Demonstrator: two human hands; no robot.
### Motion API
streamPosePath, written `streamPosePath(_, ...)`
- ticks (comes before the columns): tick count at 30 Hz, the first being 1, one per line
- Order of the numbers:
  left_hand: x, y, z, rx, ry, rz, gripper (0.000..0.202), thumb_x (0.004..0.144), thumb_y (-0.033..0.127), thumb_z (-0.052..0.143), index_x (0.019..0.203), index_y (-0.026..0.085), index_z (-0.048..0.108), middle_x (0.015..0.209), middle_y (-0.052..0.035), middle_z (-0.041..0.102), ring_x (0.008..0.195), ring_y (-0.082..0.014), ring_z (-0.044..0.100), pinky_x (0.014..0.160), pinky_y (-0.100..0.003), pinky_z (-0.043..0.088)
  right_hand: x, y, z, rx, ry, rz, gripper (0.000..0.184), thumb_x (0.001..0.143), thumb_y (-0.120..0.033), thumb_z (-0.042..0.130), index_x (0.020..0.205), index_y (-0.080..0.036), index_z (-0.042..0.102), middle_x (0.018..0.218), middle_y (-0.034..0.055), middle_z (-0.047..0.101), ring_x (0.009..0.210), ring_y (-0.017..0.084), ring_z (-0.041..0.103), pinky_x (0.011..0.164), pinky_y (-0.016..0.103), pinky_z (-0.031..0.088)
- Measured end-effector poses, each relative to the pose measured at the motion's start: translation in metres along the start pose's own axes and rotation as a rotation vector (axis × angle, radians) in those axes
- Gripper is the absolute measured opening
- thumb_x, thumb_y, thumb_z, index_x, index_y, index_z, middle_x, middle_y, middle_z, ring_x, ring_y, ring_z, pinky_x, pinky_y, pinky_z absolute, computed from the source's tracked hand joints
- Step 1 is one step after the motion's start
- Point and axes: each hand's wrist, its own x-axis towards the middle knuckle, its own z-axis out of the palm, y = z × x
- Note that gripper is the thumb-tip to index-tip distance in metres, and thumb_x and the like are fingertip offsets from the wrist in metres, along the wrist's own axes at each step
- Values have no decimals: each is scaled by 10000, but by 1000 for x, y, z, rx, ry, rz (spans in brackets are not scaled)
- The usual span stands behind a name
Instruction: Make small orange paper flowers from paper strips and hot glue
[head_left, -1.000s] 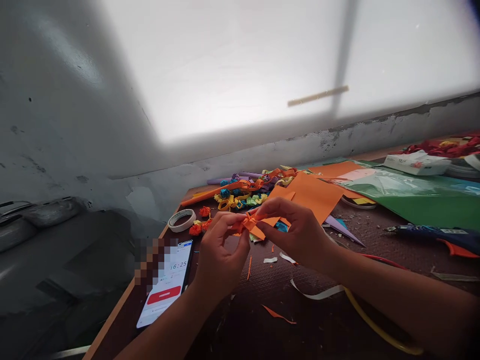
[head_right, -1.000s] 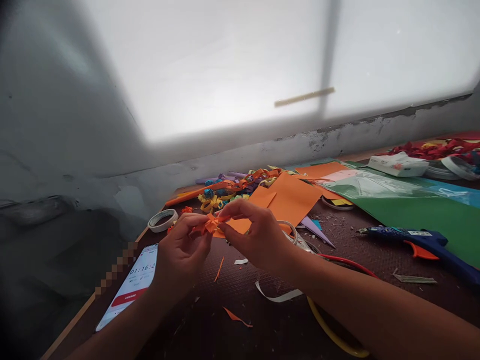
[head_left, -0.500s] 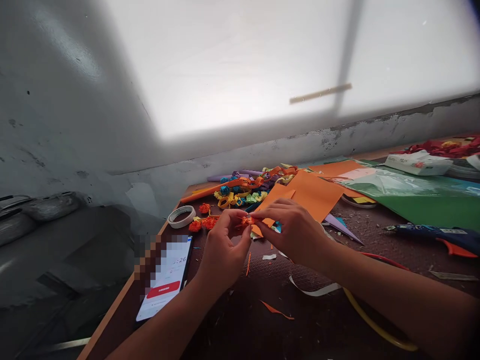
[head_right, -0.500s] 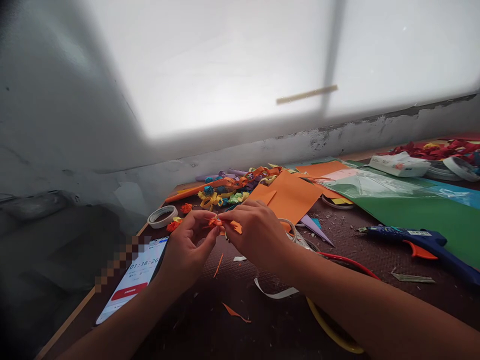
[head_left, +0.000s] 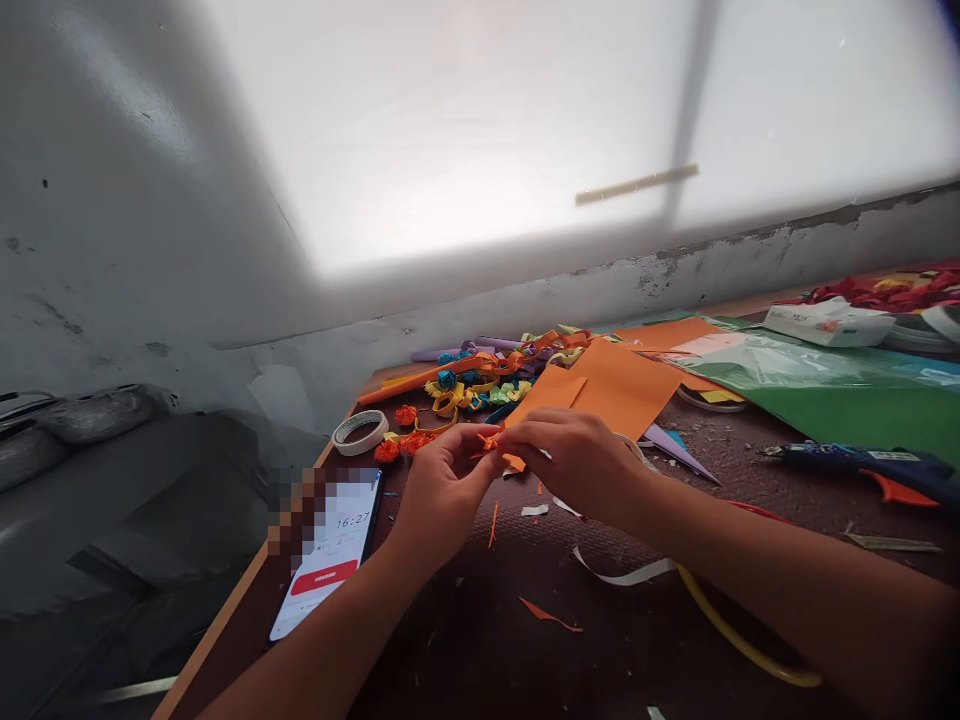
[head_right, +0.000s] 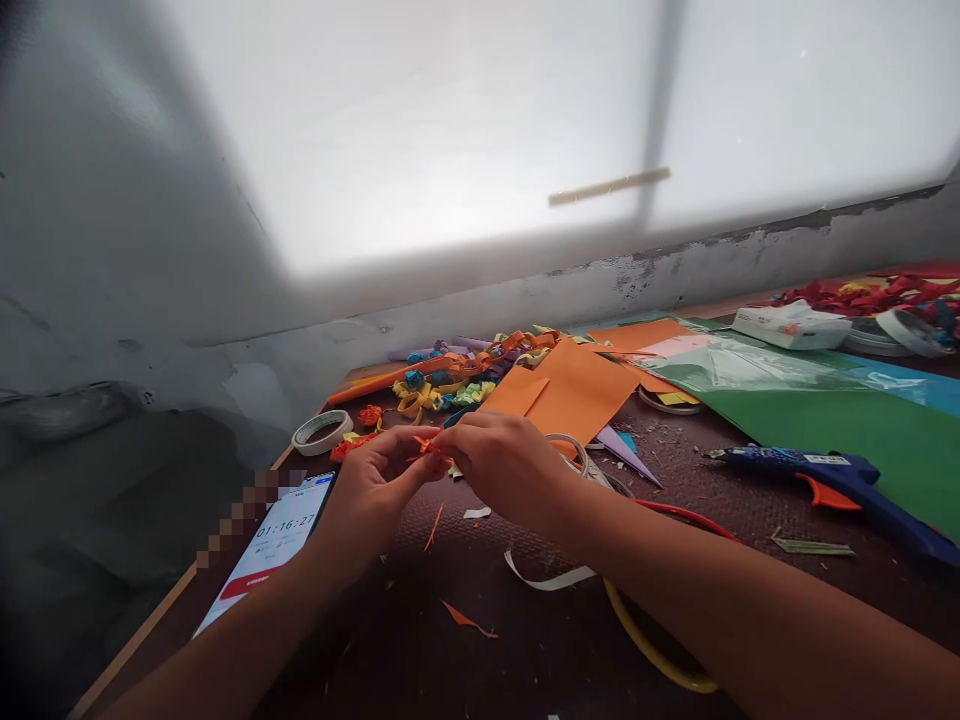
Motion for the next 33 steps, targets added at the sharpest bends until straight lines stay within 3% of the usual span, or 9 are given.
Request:
streamPosePath(5,-1,-1,2,-28,-19,-14,379,795,339,795,1124,180,698,991,-70,767,919,-218,740,864,-357,592,1,4,-4,-142,8,-222,175,975,-163,580,946,-208,746,792,31,721,748,168,623,672,287,451)
streamPosePath(8,-1,-1,1,-44,-51,-8,407,806,353,787,1165,191,685,997,-69,763,945,-218,731,858,-342,575,2,3,-5,-13,33,-262,183,992,-160,560,1031,-214,731,909,42,758,853,172,656,770,303,511)
streamPosePath(10,0,0,0,-61,-46,-17,386,796,373,794,1120,186,699,951,-60,756,914,-209,722,836,-326,561,2,1,-5,169,87,-206,194,991,-169,571,1120,-214,709,1013,50,764,940,163,682,841,298,545)
streamPosePath(12,0,1,-1,-82,-5,-42,337,774,380,814,1022,179,706,884,-42,741,846,-183,704,803,-302,545,2,1,-4,314,162,-59,211,963,-214,631,1162,-216,700,1075,58,758,983,164,704,870,297,573)
streamPosePath(15,0,3,-2,-151,42,-82,322,739,365,846,938,183,671,807,-15,725,742,-146,674,758,-282,534,2,1,-1,421,197,171,216,896,-267,714,1106,-222,738,1040,51,772,947,187,739,837,310,613)
streamPosePath(17,0,3,-1,-218,32,-95,335,721,349,862,914,186,641,807,-8,728,728,-142,679,759,-287,543,2,1,1,477,176,243,176,877,-257,720,1042,-221,768,1006,46,783,922,196,752,823,317,627)
streamPosePath(28,0,4,2,-336,76,-103,379,685,332,898,834,153,598,759,5,718,691,-108,681,722,-241,568,1,-5,2,571,217,305,120,863,-252,725,955,-224,797,944,26,792,864,175,758,768,270,629)
streamPosePath(33,-2,5,3,-346,53,-79,418,737,319,859,1090,196,672,850,15,716,754,-115,694,737,-248,578,2,-5,3,603,177,341,91,861,-294,740,863,-203,738,853,23,759,785,166,721,723,290,595)
